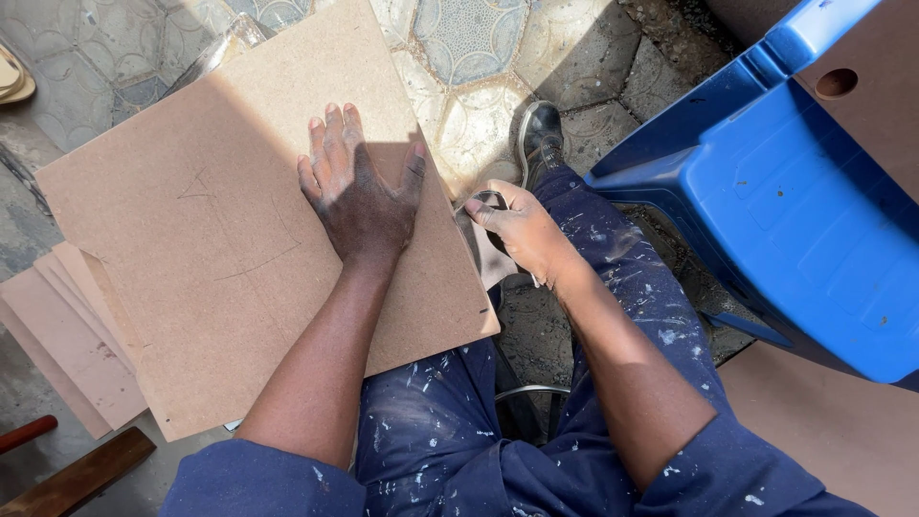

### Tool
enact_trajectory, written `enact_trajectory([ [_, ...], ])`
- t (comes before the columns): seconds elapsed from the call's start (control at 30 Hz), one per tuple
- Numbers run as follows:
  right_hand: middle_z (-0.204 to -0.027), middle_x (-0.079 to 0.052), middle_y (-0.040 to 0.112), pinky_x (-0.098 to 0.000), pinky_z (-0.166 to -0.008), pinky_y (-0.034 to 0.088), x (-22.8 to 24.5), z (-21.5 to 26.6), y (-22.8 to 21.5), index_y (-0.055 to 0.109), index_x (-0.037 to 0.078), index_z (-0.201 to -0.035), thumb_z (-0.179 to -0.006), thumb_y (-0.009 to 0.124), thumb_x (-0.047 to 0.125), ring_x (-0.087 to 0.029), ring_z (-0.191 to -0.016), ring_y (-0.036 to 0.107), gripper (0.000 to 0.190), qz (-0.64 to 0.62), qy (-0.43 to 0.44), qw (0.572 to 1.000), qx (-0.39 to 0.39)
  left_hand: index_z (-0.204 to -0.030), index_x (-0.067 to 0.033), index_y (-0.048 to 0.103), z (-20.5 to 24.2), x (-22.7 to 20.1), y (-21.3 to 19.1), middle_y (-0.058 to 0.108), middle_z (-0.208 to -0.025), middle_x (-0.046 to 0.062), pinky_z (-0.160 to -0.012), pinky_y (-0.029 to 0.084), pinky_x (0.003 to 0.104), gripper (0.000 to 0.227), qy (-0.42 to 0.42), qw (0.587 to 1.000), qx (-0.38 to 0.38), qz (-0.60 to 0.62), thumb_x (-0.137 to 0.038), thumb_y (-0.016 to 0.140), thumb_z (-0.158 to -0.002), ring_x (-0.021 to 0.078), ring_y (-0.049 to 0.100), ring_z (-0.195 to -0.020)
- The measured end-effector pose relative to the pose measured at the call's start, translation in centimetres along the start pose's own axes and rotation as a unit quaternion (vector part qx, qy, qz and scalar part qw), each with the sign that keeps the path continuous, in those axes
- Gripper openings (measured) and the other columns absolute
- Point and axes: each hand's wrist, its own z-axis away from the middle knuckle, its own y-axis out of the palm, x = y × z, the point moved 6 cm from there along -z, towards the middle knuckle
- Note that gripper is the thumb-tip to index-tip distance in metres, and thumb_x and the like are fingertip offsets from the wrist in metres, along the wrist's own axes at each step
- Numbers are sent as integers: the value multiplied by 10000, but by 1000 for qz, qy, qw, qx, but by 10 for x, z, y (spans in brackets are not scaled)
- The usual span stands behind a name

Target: The person sands the edges and surfaces of wooden boards using a piece of sandpaper.

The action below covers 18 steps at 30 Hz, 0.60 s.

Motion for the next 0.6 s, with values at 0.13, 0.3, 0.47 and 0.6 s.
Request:
enact_trajectory([
  [0.13, -746, 61, 528, -242, -668, 387, 7, 17, -3, 665, 164, -913, -945, 747, 281, -89, -737, 476, 146, -41, 41, 997, 48, -1594, -88, 321, 1, -2, -2, 321, -1627, 192, -1215, 186, 669, 840, -9, 1000, 18, 7, -710, 480, -1053, 406, 261, -1544],
  [0.3, -713, 49, 562, -265, -586, 528, 7, 32, 21, 709, 127, -916, -881, 789, 239, -99, -670, 568, 142, -125, 141, 981, 57, -1591, -84, 325, -2, -4, -5, 331, -1621, 196, -1212, 199, 671, 835, -15, 1000, 27, -4, -700, 487, -1051, 404, 271, -1539],
  [0.47, -743, 42, 599, -251, -641, 488, 40, 8, 32, 731, 152, -911, -898, 792, 286, -94, -690, 550, 148, -126, 123, 984, 29, -1593, -72, 317, -3, -7, -8, 316, -1628, 214, -1212, 177, 680, 840, -18, 999, 38, 6, -694, 473, -1051, 417, 254, -1544],
  [0.6, -737, 42, 594, -258, -656, 479, 49, 7, 38, 711, 188, -907, -897, 792, 381, -94, -680, 538, 210, -106, 116, 988, 4, -1599, -89, 293, -3, -4, -6, 304, -1632, 206, -1227, 161, 676, 839, -32, 998, 57, 7, -692, 483, -1048, 412, 239, -1550],
])
